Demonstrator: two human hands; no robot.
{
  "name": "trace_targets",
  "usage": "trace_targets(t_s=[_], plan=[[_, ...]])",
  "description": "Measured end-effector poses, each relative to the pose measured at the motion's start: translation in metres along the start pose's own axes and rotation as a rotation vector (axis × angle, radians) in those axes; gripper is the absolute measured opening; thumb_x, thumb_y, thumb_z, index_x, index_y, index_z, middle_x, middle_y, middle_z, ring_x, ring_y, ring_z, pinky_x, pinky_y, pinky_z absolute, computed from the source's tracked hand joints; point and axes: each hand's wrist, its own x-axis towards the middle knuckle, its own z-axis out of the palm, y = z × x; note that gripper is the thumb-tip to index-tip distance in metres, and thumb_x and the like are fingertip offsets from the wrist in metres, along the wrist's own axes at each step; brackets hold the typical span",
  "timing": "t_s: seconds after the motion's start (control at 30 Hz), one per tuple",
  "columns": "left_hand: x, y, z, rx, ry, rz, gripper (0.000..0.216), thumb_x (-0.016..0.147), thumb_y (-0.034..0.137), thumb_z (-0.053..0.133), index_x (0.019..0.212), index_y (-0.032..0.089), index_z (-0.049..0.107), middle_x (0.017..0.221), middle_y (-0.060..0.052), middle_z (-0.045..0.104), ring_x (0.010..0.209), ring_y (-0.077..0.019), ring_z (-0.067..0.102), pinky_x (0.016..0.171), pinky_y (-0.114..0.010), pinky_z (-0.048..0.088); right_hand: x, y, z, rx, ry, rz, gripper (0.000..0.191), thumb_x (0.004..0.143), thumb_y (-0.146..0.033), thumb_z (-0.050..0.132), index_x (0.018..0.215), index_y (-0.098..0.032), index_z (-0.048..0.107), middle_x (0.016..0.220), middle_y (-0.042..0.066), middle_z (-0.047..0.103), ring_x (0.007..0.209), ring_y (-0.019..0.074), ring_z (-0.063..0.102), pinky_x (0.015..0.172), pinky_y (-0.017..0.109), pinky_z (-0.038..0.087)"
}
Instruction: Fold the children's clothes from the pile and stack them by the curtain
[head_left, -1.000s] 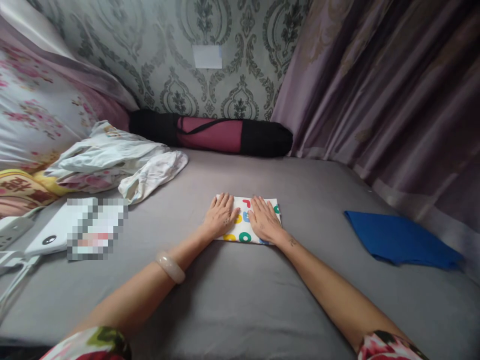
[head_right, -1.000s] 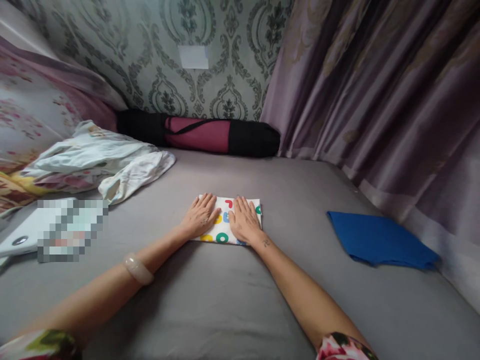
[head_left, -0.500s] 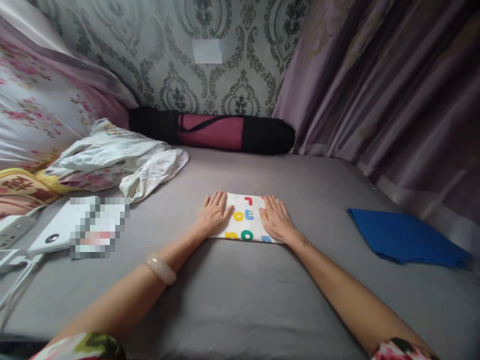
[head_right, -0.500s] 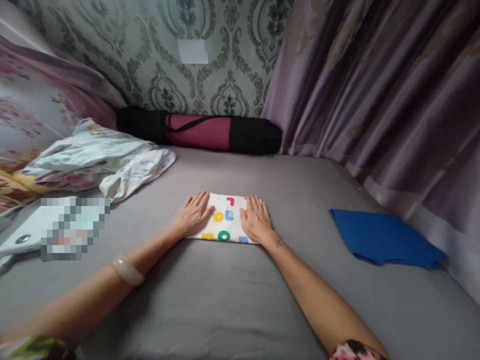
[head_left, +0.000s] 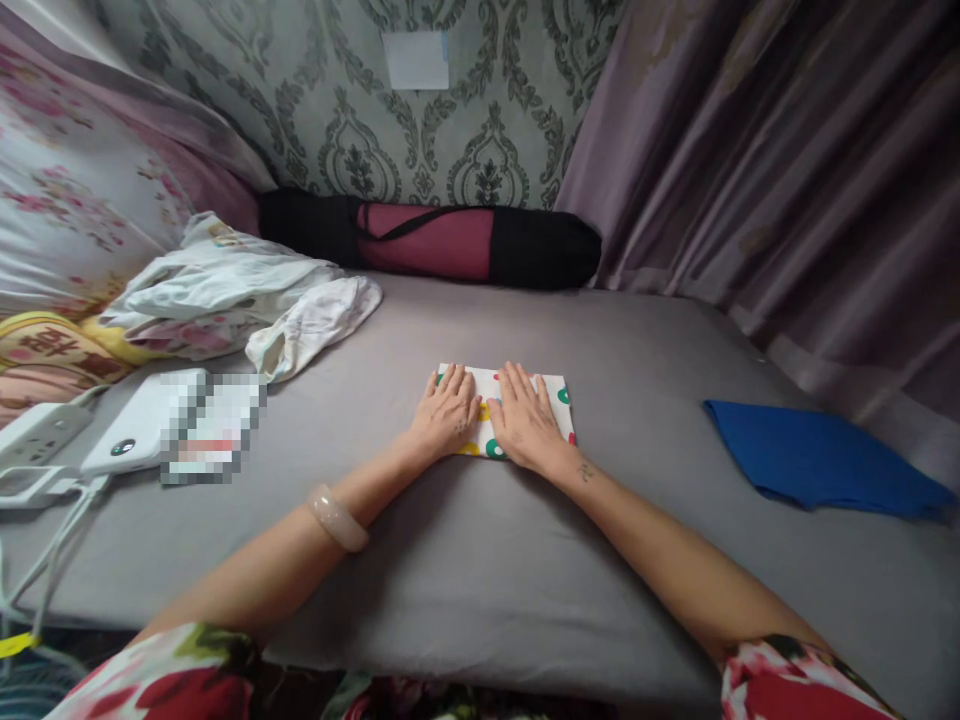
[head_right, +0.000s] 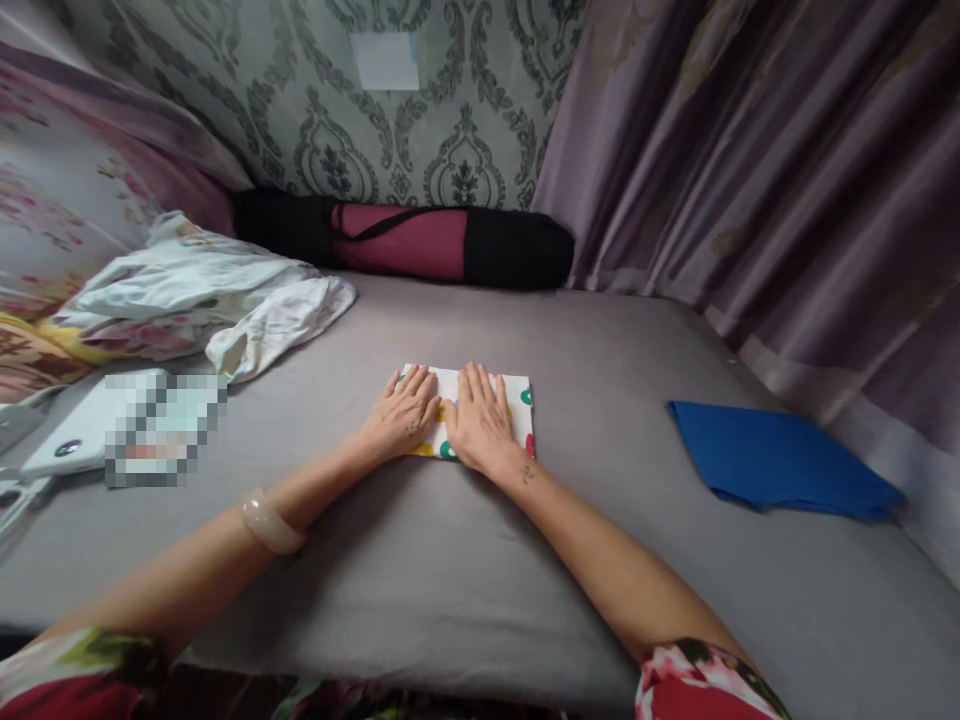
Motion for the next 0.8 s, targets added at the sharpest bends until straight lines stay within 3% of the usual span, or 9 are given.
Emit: trace_targets(t_s=[0.13,0.3,0.53,0.8], plan=[[0.002,-0.012,0.003,-0.052,-0.047,-0.002,0.052,0.099,0.032,0.021,0.144,0.01,0.034,0.154,-0.013,0.031,0.144,-0.025,0.024,0.117,-0.044,0.021,0.002,-0.015,0.011,0.033,-0.029,-0.016,0.063,0.098,-0.038,0.02,0.149,-0.002,0.028,0.157,0.015,0.021,0.146,0.024,0.013,0.118,0.042,0.005],[0.002,-0.018,0.002,-0.071,-0.061,0.023,0.051,0.099,0.032,0.022,0.144,0.011,0.033,0.155,-0.012,0.03,0.144,-0.0241,0.024,0.117,-0.047,0.021,0.003,-0.014,0.02,0.057,-0.07,0.011,0.064,0.098,-0.039,0.022,0.149,-0.002,0.027,0.157,0.014,0.02,0.146,0.024,0.012,0.118,0.041,0.005],[0.003,-0.004,-0.001,-0.023,0.006,0.02,0.05,0.099,0.032,0.022,0.141,0.011,0.037,0.152,-0.015,0.035,0.142,-0.0269,0.028,0.116,-0.051,0.021,0.006,-0.008,0.011,0.126,-0.149,0.01,0.061,0.097,-0.032,0.022,0.15,-0.002,0.024,0.158,0.014,0.019,0.146,0.0233,0.012,0.119,0.043,0.009],[0.014,0.018,0.003,-0.032,0.039,0.118,0.052,0.099,0.029,0.025,0.143,0.007,0.037,0.152,-0.014,0.036,0.144,-0.0269,0.024,0.118,-0.046,0.019,0.004,0.014,0.009,-0.003,-0.043,-0.069,0.059,0.093,-0.024,0.025,0.147,-0.001,0.032,0.155,0.015,0.026,0.145,0.0244,0.019,0.119,0.044,0.008]])
